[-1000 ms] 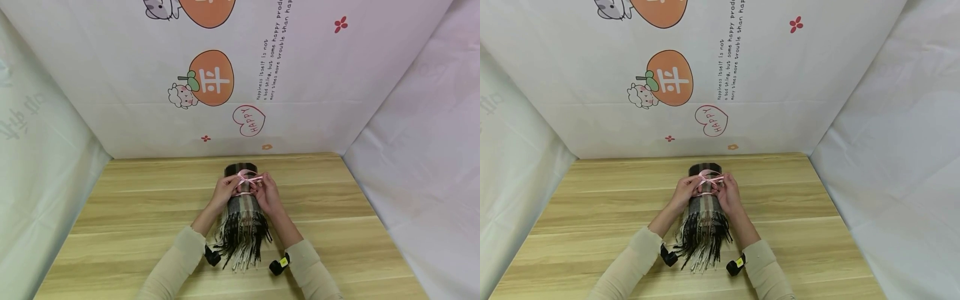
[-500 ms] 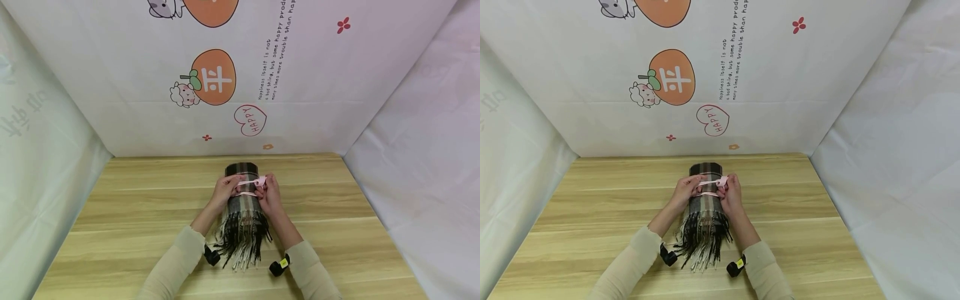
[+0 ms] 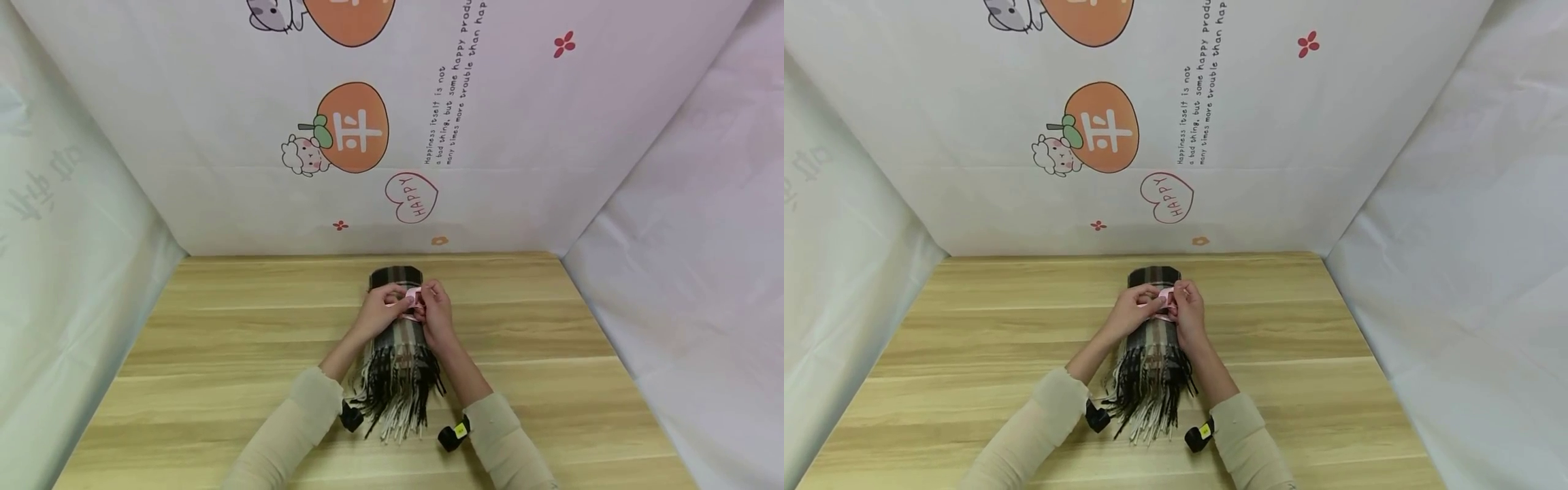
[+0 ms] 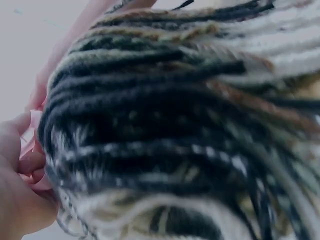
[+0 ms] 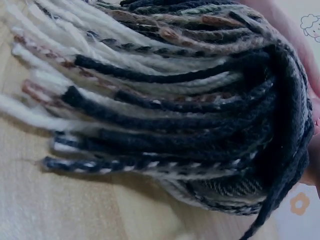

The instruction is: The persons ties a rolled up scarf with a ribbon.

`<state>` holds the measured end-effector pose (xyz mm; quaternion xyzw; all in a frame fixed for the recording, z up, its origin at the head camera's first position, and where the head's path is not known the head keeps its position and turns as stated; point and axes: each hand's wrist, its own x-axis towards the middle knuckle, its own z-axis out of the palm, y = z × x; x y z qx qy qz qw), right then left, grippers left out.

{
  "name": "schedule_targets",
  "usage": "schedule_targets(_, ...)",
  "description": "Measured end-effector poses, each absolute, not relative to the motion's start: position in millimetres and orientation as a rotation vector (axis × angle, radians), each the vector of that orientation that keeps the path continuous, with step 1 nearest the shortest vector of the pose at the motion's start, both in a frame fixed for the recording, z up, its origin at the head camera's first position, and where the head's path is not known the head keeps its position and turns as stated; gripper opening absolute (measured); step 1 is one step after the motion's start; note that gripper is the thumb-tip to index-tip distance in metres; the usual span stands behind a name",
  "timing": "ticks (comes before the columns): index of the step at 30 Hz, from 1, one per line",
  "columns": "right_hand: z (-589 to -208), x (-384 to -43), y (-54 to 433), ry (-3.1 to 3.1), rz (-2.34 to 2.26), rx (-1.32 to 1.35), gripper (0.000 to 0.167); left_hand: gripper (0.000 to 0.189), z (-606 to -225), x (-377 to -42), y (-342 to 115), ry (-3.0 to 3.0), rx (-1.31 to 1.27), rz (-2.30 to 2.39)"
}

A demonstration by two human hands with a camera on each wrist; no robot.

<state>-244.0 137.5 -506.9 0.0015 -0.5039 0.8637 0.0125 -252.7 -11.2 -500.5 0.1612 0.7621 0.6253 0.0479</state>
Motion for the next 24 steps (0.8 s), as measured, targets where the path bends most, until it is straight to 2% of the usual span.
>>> schedule_targets(12,-509.6,-243.9,142.1,-1.485,2.743,0.056,0.027,0.014,-509.7,-258.1,-10.3,1.866,0.144,2.391)
schedule_targets(24,-510.2,-242.5,146.5,-1.391,2.818,0.062,0.026,0.023,-507.0,-256.7,-18.0,1.820,0.111,2.374)
